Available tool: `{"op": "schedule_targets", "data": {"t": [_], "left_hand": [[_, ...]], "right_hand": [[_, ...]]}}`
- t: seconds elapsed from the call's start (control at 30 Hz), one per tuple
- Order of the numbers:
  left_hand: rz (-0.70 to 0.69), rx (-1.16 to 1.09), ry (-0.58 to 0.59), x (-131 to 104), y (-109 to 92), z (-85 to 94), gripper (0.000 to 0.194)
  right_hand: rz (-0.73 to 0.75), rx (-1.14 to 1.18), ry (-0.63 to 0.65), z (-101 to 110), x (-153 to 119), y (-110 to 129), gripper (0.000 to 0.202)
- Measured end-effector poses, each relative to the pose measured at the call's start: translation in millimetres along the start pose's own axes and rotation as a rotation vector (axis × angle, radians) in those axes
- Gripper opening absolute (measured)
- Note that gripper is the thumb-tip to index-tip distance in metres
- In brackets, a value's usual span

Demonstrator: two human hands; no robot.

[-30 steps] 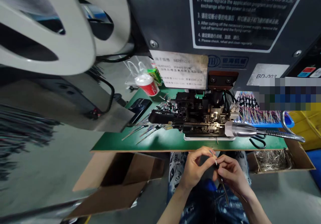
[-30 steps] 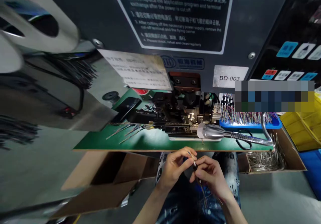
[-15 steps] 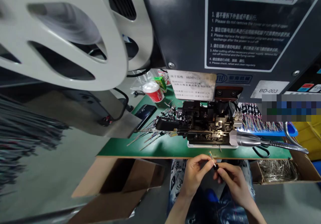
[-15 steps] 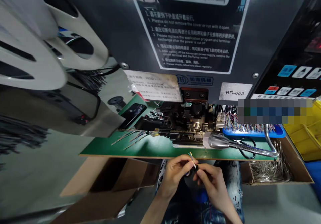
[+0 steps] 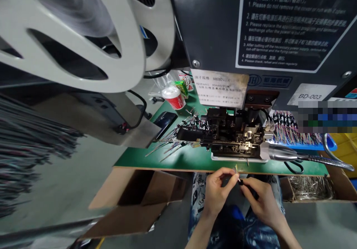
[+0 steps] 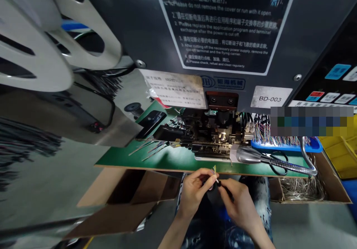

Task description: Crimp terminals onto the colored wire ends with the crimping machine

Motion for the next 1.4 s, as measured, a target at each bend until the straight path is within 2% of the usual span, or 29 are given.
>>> {"op": "schedule_targets", "data": {"t": [0.1, 0.27, 0.33, 0.47, 0.57, 0.63, 0.73, 0.83, 0.97, 1.03, 1.17, 1.3, 1.4], "left_hand": [[-0.019, 0.095, 0.02, 0.5, -4.1, -0.1, 0.009], [-0.02, 0.189, 0.133, 0.7, -13.9, -5.7, 0.01], [-0.053, 0.297, 0.203, -0.7, -21.7, -9.1, 0.009], [-0.169, 0.678, 0.431, -8.0, -35.7, -25.7, 0.014], [-0.239, 0.737, 0.488, -9.1, -48.4, -34.1, 0.016], [-0.288, 0.636, 0.416, -6.1, -60.0, -35.3, 0.015], [-0.398, 0.375, 0.217, -5.1, -72.7, -32.0, 0.015], [-0.52, 0.133, 0.039, -13.0, -70.2, -28.3, 0.013], [-0.586, 0.009, -0.092, -23.8, -54.2, -26.0, 0.012], [-0.551, 0.01, -0.092, -24.7, -44.4, -26.1, 0.01], [-0.353, -0.047, -0.035, -17.0, -15.7, -20.8, 0.016], [-0.05, -0.233, 0.12, -6.8, 17.5, -23.3, 0.038], [0.121, -0.266, 0.25, -4.6, 26.1, -31.7, 0.051]], "right_hand": [[0.028, -0.067, -0.013, -2.7, -2.7, -2.2, 0.025], [0.084, -0.143, 0.004, -2.8, -8.6, -2.1, 0.027], [0.145, -0.236, 0.039, -2.8, -10.3, 2.5, 0.028], [0.31, -0.481, 0.151, -7.4, -10.8, 16.7, 0.03], [0.315, -0.478, 0.125, -0.4, -5.4, 22.0, 0.03], [0.21, -0.338, 0.022, 10.6, -0.8, 18.6, 0.027], [-0.027, -0.034, -0.205, 21.0, -3.9, 0.5, 0.021], [-0.215, 0.266, -0.345, 5.7, -15.6, -20.4, 0.02], [-0.317, 0.507, -0.485, -11.2, -25.1, -36.7, 0.022], [-0.319, 0.56, -0.531, -7.4, -24.4, -38.9, 0.021], [-0.199, 0.505, -0.477, 14.8, -9.8, -23.8, 0.013], [-0.131, 0.315, -0.417, 34.0, 1.6, -10.4, 0.01], [-0.107, 0.254, -0.334, 33.3, 8.5, -6.7, 0.011]]}}
Point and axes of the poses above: each hand's wrist, its own x-axis towards the middle knuckle, its own z-axis out of the back of the hand, y = z × x, the point moved 10 cm from there along x, towards the middle knuckle, and after that the axes turned 6 degrees about -x, right-handed, at the moved point
